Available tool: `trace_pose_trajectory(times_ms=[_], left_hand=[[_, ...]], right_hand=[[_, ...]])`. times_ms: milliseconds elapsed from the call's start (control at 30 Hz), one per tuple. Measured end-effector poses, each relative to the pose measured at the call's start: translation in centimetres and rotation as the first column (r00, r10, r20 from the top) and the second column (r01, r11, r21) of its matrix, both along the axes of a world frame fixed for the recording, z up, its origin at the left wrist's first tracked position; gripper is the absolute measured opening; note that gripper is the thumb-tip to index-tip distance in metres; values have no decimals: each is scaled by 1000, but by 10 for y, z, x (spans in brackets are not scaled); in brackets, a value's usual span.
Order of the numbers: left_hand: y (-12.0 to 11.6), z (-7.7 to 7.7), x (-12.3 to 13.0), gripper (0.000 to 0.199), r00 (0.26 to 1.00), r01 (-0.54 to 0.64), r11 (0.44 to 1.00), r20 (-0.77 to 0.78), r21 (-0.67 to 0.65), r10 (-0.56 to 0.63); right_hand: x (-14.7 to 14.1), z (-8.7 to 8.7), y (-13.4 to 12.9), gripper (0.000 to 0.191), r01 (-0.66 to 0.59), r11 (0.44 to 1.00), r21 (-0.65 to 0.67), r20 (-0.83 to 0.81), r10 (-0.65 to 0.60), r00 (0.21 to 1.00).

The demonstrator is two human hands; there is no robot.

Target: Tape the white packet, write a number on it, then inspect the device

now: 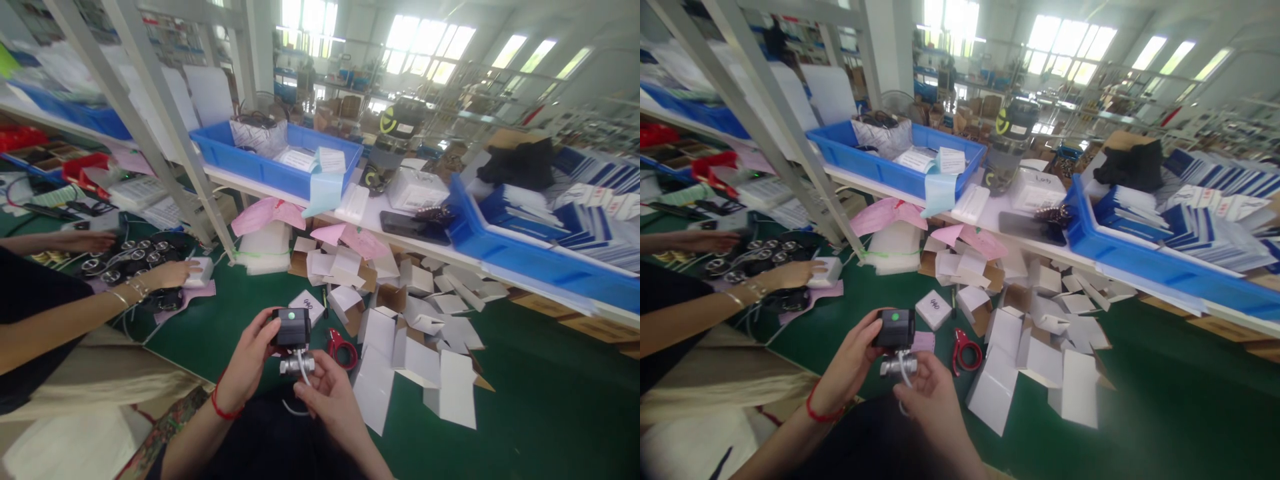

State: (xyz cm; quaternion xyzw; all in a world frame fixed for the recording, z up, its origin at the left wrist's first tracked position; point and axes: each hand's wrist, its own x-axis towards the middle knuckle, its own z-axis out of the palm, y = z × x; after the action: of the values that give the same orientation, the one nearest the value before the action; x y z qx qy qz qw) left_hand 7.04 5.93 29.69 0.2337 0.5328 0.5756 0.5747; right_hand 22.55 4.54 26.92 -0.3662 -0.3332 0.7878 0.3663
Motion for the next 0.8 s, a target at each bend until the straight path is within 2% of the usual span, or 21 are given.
trace_pose_trajectory(times_ms=[167, 333, 500, 633, 800], left_hand=[[2, -6, 1, 47, 1000, -14, 1000, -1, 13, 14], [2, -8, 1, 47, 998, 1, 1000, -55, 18, 0], [4, -6, 2, 47, 996, -9, 1000, -89, -1, 9], [6, -5, 2, 49, 994, 1, 1000, -110, -2, -2], [5, -7, -5, 49, 985, 50, 999, -166, -10, -51]], right_hand=[[1, -4, 0, 47, -3, 1000, 8, -10, 4, 1000], [-3, -2, -1, 51, 55, 997, 48, 5, -56, 998], [-4, 4, 4, 51, 12, 998, 69, 120, -20, 993], [-3, -1, 5, 59, -63, 993, 96, 181, 45, 982], [4, -6, 19, 63, -36, 975, 220, 423, -62, 904]])
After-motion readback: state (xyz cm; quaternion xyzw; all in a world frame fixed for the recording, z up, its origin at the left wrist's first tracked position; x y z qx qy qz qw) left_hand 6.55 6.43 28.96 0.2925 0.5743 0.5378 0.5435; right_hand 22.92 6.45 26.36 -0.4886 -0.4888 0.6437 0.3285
